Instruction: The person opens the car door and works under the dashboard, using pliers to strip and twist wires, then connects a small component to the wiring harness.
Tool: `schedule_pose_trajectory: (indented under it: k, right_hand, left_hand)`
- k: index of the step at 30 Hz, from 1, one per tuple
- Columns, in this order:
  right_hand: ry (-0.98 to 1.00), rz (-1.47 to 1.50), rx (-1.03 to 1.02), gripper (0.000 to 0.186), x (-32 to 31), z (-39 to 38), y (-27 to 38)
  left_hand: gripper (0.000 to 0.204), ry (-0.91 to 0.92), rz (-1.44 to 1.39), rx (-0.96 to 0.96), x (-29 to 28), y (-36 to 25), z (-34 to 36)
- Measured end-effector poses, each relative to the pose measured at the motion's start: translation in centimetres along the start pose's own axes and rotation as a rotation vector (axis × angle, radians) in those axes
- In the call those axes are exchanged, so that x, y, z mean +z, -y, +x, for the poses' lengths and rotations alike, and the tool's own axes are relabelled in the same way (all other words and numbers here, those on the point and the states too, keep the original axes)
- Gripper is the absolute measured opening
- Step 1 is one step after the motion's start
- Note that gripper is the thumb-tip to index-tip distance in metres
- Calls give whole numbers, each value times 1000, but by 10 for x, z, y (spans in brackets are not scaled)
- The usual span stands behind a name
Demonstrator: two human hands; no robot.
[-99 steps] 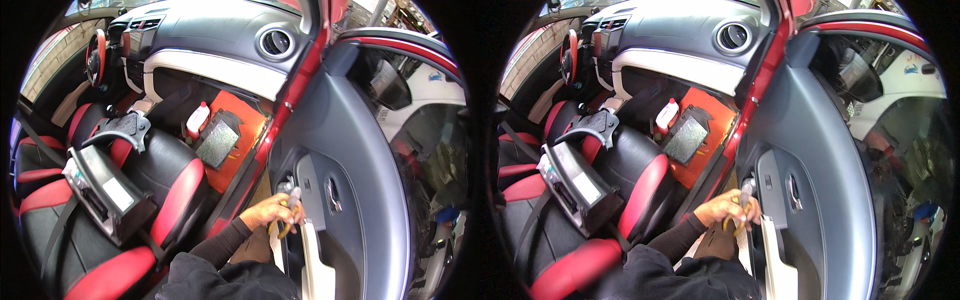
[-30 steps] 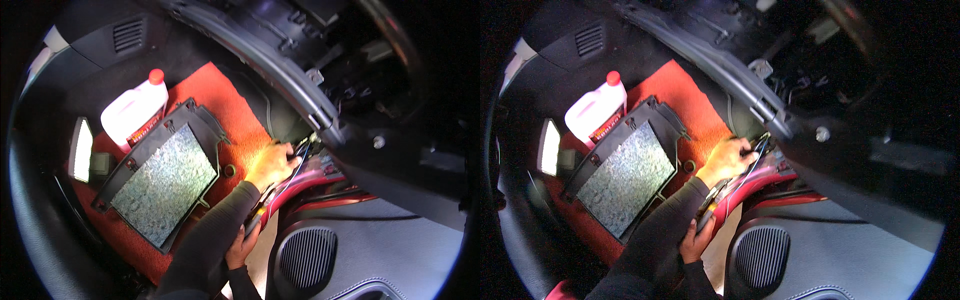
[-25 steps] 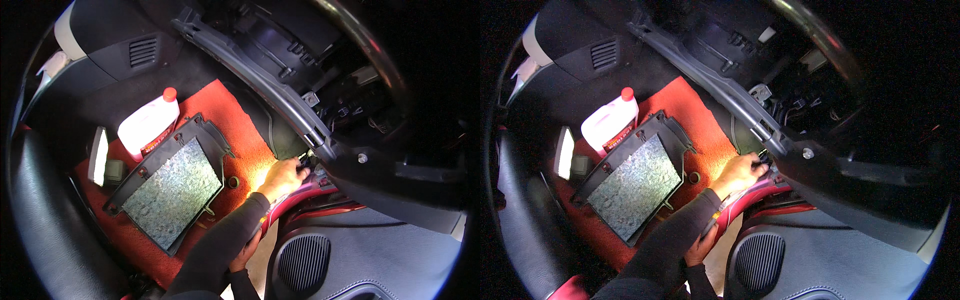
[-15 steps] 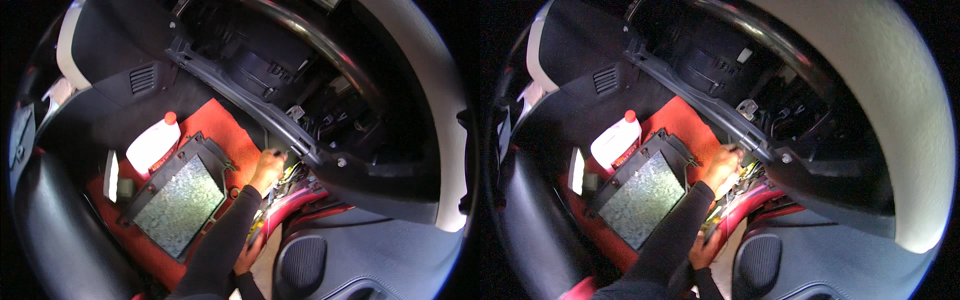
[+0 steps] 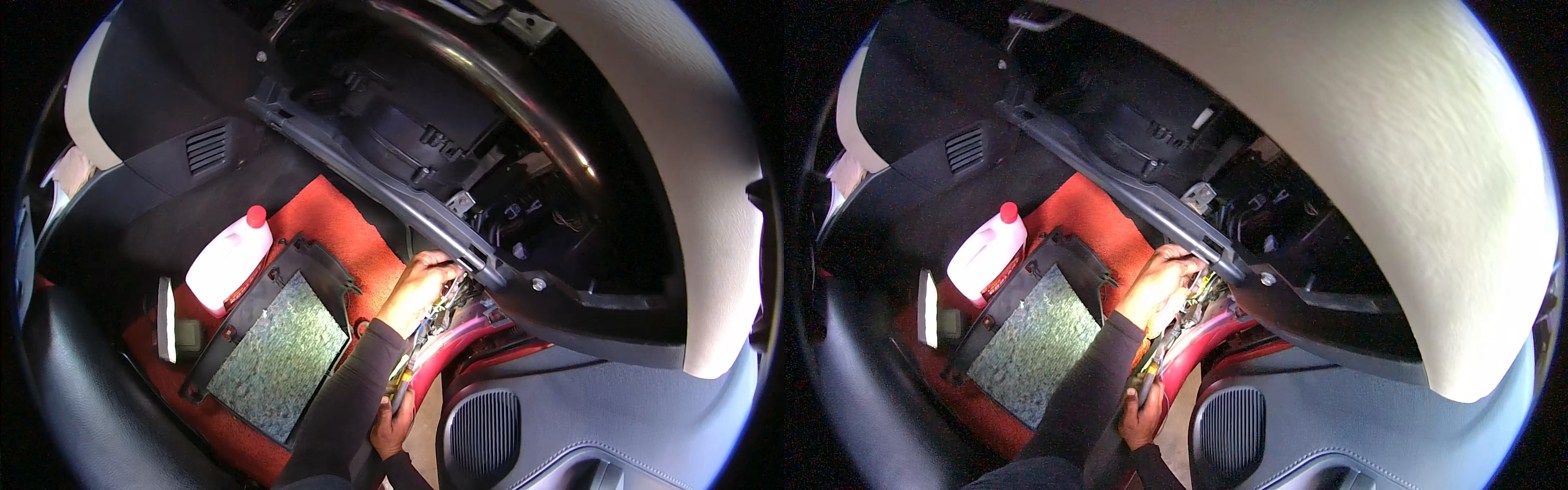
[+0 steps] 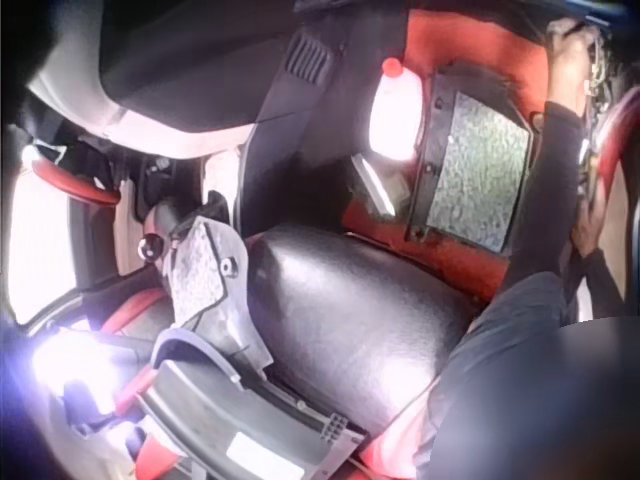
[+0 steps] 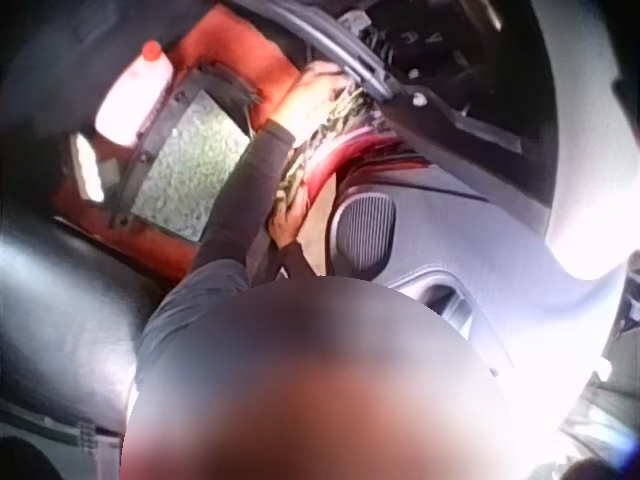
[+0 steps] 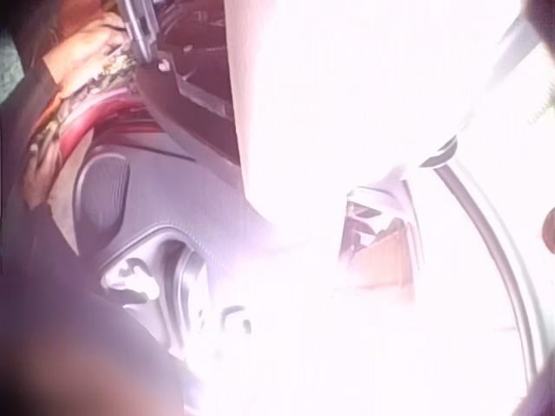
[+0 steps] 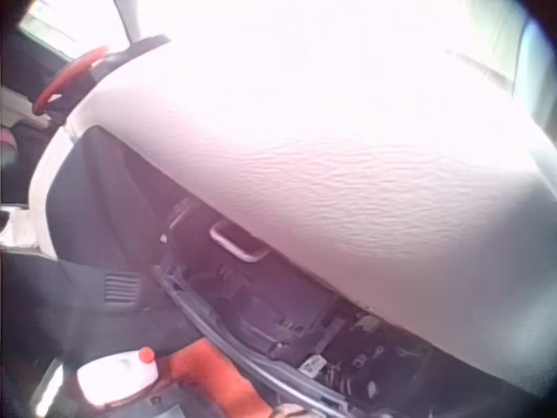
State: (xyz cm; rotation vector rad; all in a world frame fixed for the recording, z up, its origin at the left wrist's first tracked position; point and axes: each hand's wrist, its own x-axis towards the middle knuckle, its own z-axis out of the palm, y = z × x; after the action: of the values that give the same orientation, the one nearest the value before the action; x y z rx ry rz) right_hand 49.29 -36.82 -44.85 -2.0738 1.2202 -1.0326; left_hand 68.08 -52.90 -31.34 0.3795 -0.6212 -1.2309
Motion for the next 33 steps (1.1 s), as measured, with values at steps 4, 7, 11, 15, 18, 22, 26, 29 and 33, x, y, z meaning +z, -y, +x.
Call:
schedule_pose_trajectory:
  k: [4, 7, 11, 15, 18, 22, 26, 29, 33]
  right_hand:
    - [39, 35, 25, 37, -1, 3, 7]
    - [79, 85, -10, 39, -1, 9, 9]
    - [10, -22, -70, 38, -3, 11, 14]
    - [14, -68, -41, 36, -11, 8, 21]
    - [29, -86, -21, 35, -16, 6, 25]
    - [59, -111, -4, 33, -26, 3, 31]
    - [117, -159, -5, 31, -52, 4, 67]
    - [197, -203, -30, 30, -96, 9, 126]
    - [259, -288, -189, 29, -139, 37, 194]
  left_hand:
    - [16, -169, -215, 45, 2, 1, 9]
    - [15, -148, -328, 197, 9, 5, 17]
    - [12, -223, -253, 117, 12, 4, 16]
    - [12, -123, -279, 77, 13, -3, 10]
    - [14, -65, -202, 5, 13, -8, 7]
    - [20, -65, -220, -4, 1, -11, -11]
    - [30, -80, 57, -37, -26, -22, -34]
    - [32, -248, 123, -129, -32, -30, -41]
    - [24, -370, -170, -89, -6, -14, -27]
